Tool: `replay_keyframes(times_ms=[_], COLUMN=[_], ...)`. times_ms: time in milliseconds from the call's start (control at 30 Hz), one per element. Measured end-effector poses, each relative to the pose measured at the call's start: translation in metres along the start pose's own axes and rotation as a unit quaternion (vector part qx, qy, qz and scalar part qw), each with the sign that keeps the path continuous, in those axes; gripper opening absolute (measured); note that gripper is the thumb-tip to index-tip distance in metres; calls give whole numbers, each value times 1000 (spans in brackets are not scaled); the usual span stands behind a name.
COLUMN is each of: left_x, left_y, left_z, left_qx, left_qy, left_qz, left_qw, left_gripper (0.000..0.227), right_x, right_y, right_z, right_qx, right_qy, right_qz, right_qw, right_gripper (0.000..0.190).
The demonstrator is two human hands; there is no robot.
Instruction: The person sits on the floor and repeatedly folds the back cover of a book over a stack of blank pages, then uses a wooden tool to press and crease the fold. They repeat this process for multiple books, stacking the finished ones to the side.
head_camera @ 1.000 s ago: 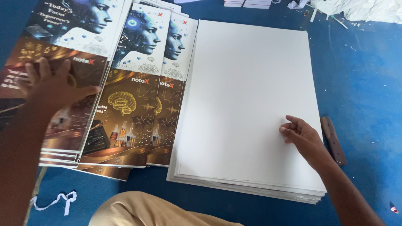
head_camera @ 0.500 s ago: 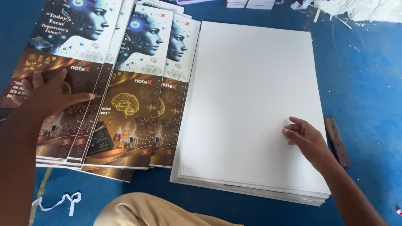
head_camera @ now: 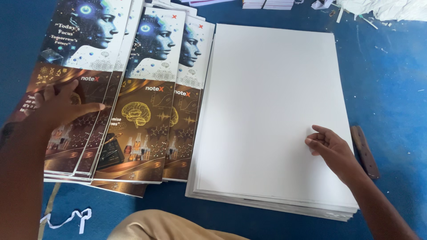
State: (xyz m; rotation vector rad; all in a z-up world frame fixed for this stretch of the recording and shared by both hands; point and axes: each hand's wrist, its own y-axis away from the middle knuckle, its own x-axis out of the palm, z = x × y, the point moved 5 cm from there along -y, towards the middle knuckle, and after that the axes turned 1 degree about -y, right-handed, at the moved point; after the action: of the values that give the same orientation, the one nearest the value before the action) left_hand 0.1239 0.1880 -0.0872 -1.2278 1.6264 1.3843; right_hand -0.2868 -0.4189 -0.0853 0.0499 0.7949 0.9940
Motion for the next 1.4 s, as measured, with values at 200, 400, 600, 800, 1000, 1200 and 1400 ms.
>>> replay_keyframes(times_ms=[200,400,600,800,1000,1200,1400], left_x=[0,-2,-14,-20,-31,-36,-26], left_y=[-1,1,1,4,24,44,54], left_z=[2,-1,-8,-14,-31,-69,-118], left_qx=[15,14,14,17,50,152,252], left_qy=[24,-1,-84,-111,-95,-73,7], left_qz=[16,11,-7,-42,-70,-141,-260], left_qw=[999,1000,996,993,992,976,932], left_gripper=[137,134,134,134,134,104,34], right_x=[1,0,0,0,1,1,1], right_y=[-1,-2,0,1,1,0,-3], right_z=[-2,-4,3,3,2,-2,-3], right_qx=[1,6,-12,-4,-14,-19,-29], right_qy=[-4,0,-19,-7,-9,-10,-14], right_qz=[3,-2,4,-3,4,-2,3], right_qw=[1000,1000,1000,1000,1000,1000,999], right_gripper=[72,72,71,70,70,70,70])
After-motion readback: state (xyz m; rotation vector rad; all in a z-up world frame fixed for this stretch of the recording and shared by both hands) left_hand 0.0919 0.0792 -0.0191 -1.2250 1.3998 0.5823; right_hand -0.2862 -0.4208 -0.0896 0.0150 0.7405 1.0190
